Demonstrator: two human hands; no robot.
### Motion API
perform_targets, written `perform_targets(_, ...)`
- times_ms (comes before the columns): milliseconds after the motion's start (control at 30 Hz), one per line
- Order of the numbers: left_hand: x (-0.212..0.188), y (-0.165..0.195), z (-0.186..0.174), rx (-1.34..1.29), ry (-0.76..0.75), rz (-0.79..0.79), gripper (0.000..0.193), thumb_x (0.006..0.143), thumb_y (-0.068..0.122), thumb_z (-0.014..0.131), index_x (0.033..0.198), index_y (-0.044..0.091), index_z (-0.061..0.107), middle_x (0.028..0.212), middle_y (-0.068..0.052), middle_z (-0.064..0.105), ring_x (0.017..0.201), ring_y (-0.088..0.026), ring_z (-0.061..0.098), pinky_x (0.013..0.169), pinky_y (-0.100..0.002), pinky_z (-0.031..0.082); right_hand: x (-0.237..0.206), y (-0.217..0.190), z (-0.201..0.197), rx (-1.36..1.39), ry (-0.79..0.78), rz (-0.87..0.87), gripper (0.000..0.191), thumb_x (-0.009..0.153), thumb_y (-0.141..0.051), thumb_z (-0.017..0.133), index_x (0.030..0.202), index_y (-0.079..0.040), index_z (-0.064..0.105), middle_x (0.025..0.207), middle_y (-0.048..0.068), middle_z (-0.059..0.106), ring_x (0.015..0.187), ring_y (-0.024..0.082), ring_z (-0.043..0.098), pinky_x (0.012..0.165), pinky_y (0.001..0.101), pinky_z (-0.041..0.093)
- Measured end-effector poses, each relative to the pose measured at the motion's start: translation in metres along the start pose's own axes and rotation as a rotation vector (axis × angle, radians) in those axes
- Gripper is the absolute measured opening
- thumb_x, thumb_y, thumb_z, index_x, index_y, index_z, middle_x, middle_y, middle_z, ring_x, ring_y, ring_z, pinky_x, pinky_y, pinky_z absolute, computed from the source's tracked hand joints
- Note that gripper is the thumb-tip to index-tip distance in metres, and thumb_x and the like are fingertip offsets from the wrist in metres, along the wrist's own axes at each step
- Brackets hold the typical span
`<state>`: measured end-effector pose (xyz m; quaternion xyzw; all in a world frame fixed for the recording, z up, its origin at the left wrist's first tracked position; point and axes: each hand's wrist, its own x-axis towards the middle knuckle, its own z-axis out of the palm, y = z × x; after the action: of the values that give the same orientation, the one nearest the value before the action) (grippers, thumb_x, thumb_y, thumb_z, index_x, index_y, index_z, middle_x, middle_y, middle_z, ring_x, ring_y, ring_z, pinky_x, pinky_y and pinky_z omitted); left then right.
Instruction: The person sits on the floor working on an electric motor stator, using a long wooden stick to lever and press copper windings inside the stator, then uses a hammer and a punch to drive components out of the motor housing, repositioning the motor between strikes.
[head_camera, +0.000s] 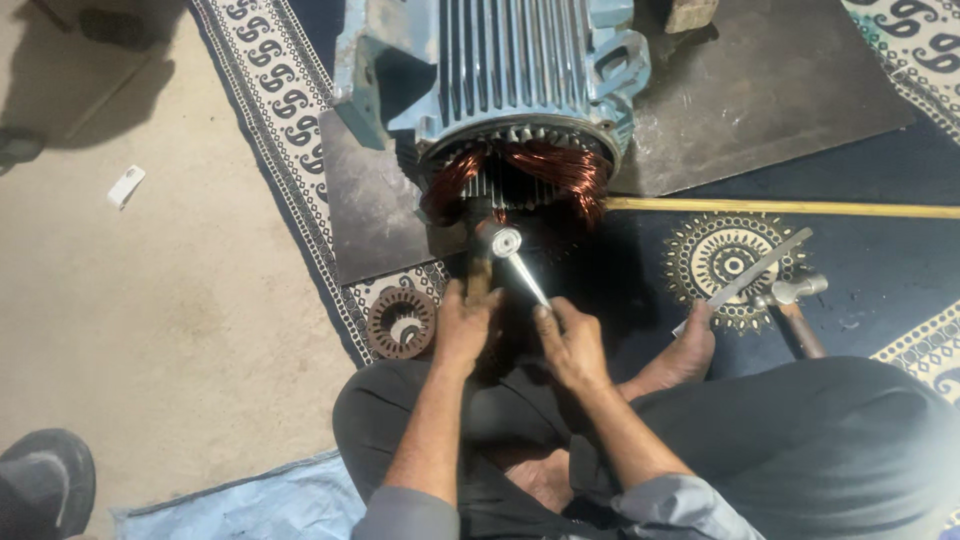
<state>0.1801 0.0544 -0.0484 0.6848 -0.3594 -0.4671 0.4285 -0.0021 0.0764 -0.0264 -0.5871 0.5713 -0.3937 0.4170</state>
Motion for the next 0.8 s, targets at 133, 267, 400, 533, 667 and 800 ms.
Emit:
perform_targets(133, 0.007, 0.000, 0.005, -0.228, -0.076, -0.032, 0.056, 0.080, 0.034, 0.081, 0.117, 0.009, 0.047, 0.087, -0.009, 0.066, 0.059, -0.016, 0.061, 0.045, -0.029, 0.054, -0.003, -0.005, -0.013, 0.365, 0.080, -0.168, 0.039, 0.109, -0.039, 0.053, 0.099, -0.003, 0.065, 0.071, 0.000, 0.051, 0.063, 0.008, 0.044, 0.055, 0.0268, 0.035)
perform_targets(267, 0.010, 0.006, -0.002, -0.465, -0.223, -0.248, 0.046, 0.092, 0.051, 0.070, 0.097, 0.010, 0.050, 0.068, -0.006, 0.058, 0.048, -0.016, 0.057, 0.041, -0.027, 0.047, -0.004, 0.007, 0.001, 0.547, 0.068, -0.234, 0.044, 0.109, -0.045, 0.051, 0.106, -0.003, 0.066, 0.074, -0.006, 0.050, 0.065, 0.006, 0.043, 0.058, 0.0234, 0.035)
perform_targets(400, 0.009, 0.012, -0.002, -0.489, -0.150, -0.278, 0.041, 0.092, 0.051, 0.068, 0.095, 0.014, 0.053, 0.064, -0.003, 0.057, 0.046, -0.014, 0.055, 0.040, -0.028, 0.048, 0.011, 0.025, 0.036, 0.364, 0.067, 0.095, 0.046, 0.105, -0.045, 0.053, 0.097, -0.001, 0.067, 0.068, -0.001, 0.053, 0.063, 0.009, 0.047, 0.055, 0.0289, 0.040)
perform_targets(533, 0.009, 0.016, 0.000, -0.434, -0.119, -0.282, 0.042, 0.094, 0.050, 0.066, 0.091, 0.012, 0.050, 0.061, -0.005, 0.057, 0.040, -0.016, 0.054, 0.036, -0.030, 0.046, 0.031, 0.051, 0.028, -0.083, -0.059, 0.443, 0.061, 0.105, -0.051, 0.059, 0.084, 0.006, 0.067, 0.065, 0.015, 0.059, 0.060, 0.022, 0.053, 0.057, 0.0415, 0.045)
perform_targets(667, 0.011, 0.015, 0.003, -0.407, -0.089, -0.265, 0.040, 0.093, 0.048, 0.068, 0.090, 0.011, 0.052, 0.060, -0.006, 0.057, 0.039, -0.016, 0.053, 0.035, -0.030, 0.045, 0.033, 0.069, -0.018, -0.278, -0.189, 0.374, 0.046, 0.091, -0.051, 0.065, 0.099, -0.007, 0.075, 0.077, 0.019, 0.072, 0.070, 0.034, 0.070, 0.067, 0.0474, 0.053)
perform_targets(800, 0.007, 0.011, 0.006, -0.396, -0.073, -0.219, 0.039, 0.093, 0.047, 0.070, 0.090, 0.010, 0.055, 0.063, -0.005, 0.057, 0.044, -0.015, 0.055, 0.037, -0.029, 0.047, 0.038, 0.043, -0.042, -0.588, -0.347, 0.359, 0.052, 0.083, -0.058, 0.070, 0.101, -0.010, 0.080, 0.095, 0.020, 0.074, 0.091, 0.039, 0.071, 0.081, 0.0503, 0.056)
